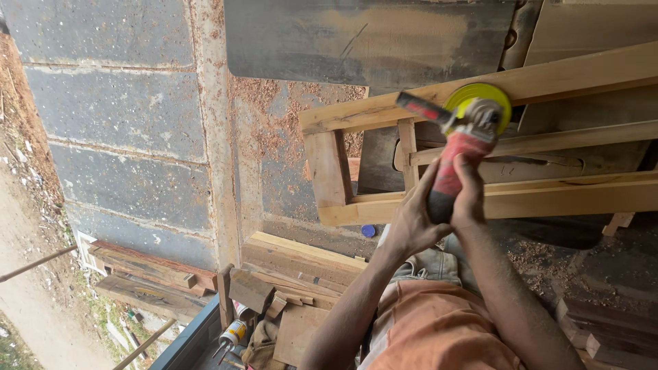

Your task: The person sands the surfaces of a wooden frame using a power sander, moving the tool along the edges and flat sections.

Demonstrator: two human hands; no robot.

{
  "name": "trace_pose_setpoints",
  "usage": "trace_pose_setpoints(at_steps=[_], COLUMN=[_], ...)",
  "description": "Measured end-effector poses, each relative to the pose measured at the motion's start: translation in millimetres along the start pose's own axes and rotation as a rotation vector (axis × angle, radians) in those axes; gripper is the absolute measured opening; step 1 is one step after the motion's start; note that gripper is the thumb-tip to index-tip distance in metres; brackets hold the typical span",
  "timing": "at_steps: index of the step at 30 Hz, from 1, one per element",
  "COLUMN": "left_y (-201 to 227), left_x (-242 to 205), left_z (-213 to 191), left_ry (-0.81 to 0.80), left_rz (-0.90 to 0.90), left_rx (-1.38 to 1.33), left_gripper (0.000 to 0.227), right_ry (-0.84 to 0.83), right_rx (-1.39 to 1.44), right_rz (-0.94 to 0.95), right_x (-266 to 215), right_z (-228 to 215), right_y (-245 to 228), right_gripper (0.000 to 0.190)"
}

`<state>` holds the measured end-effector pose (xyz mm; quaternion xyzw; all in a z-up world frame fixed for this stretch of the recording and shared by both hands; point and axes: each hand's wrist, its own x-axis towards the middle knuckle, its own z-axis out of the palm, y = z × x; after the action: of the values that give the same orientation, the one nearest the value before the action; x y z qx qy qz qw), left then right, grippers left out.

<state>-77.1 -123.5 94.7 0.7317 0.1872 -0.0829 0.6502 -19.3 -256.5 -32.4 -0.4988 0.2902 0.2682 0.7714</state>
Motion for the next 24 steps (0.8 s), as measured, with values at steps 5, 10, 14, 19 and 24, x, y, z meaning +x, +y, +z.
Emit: trace_pose_setpoints(at_steps=[5, 10, 14, 19, 24], left_y=[4.7, -0.6, -6.0, -11.8, -19.3], left_x=[19.4, 13.2, 4.8, -11.3, -29.1], left_z=[0.3, -20.6, -43.8, -66.5, -86.9], left_ry=[-0.100, -0.011, 0.036, 0.126, 0.198], left_rz=[-0.103, 0.012, -0.050, -0.096, -0.160], left_rx=[0.102, 0.125, 0.138, 0.064, 0.052], left_gripper=[0.118, 0.122, 0.122, 0.119, 0.113], right_ry=[0.050, -0.033, -0.117, -0.159, -0.195], right_rx=[0.120, 0.127, 0.127, 0.173, 0.127], right_rz=[0.035, 0.050, 0.080, 0.188, 0.224], right_x=[9.1, 11.6, 4.3, -6.5, -19.2], right_z=[0.7, 31.0, 59.4, 92.0, 116.5], right_y=[-16.0, 2.3, 22.7, 43.6, 63.5], right_gripper=[0.062, 0.062, 0.061, 0.055, 0.045])
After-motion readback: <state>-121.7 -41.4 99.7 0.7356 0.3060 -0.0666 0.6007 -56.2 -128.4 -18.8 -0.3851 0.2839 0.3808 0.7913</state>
